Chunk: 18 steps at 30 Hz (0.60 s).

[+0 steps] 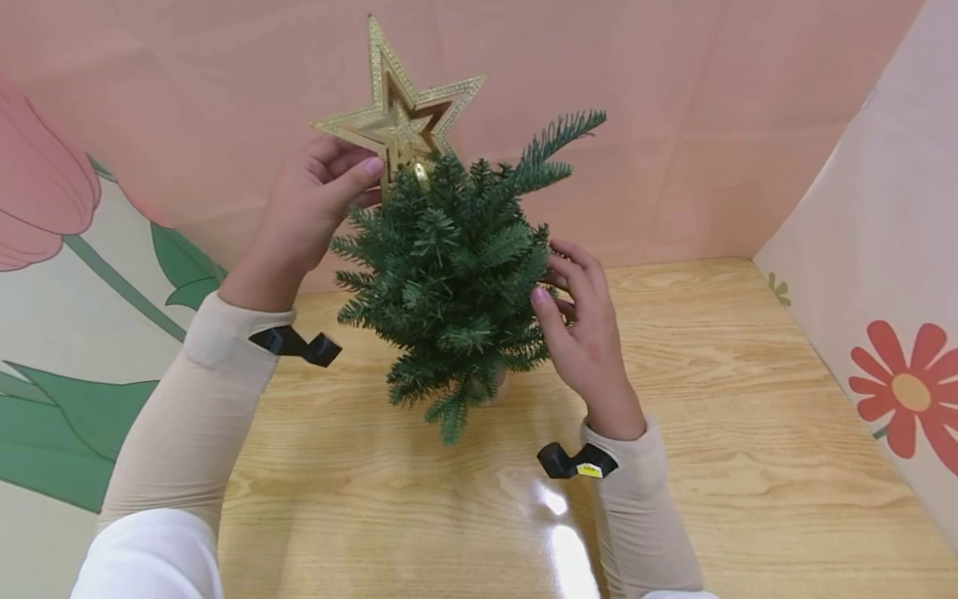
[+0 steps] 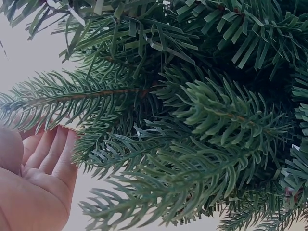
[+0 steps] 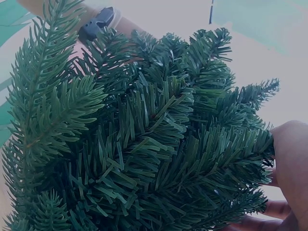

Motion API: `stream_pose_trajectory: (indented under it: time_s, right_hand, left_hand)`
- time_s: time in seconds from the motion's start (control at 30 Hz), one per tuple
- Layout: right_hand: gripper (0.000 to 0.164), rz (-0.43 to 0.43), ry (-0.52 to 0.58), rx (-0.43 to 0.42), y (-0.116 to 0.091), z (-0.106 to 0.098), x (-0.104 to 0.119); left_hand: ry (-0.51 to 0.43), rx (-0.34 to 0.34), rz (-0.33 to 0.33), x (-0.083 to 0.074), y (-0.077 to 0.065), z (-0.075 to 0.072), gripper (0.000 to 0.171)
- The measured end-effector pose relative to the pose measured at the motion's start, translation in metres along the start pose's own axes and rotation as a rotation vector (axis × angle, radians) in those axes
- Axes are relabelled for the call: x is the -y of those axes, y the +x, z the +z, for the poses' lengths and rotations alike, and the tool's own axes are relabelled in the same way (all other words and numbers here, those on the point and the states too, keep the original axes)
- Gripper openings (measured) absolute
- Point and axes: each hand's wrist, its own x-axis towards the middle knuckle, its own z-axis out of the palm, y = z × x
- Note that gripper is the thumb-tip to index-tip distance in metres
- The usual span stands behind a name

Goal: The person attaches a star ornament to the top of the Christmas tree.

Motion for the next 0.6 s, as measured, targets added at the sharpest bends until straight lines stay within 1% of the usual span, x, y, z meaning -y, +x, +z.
stream_pose_trajectory:
  time_s: [0.23,0.37,0.6]
  right_hand:
    - [0.038,0.008,-0.002,0.003,0.0004,0.0002,0.0024]
    - [0.039,0.005,-0.01,0.004,0.0,0.0002,0.0026]
    - [0.039,0.012,0.014,-0.001,-0.001,-0.0002,0.0025]
  left_hand:
    - [-0.004,-0.013,-0.001,0.0006,0.0004,-0.001,0.026]
    - [0.014,-0.015,0.003,0.0009,0.0002,-0.0011,0.024]
    - [0.038,-0.014,0.0,0.0008,0.0005,-0.0009,0.02]
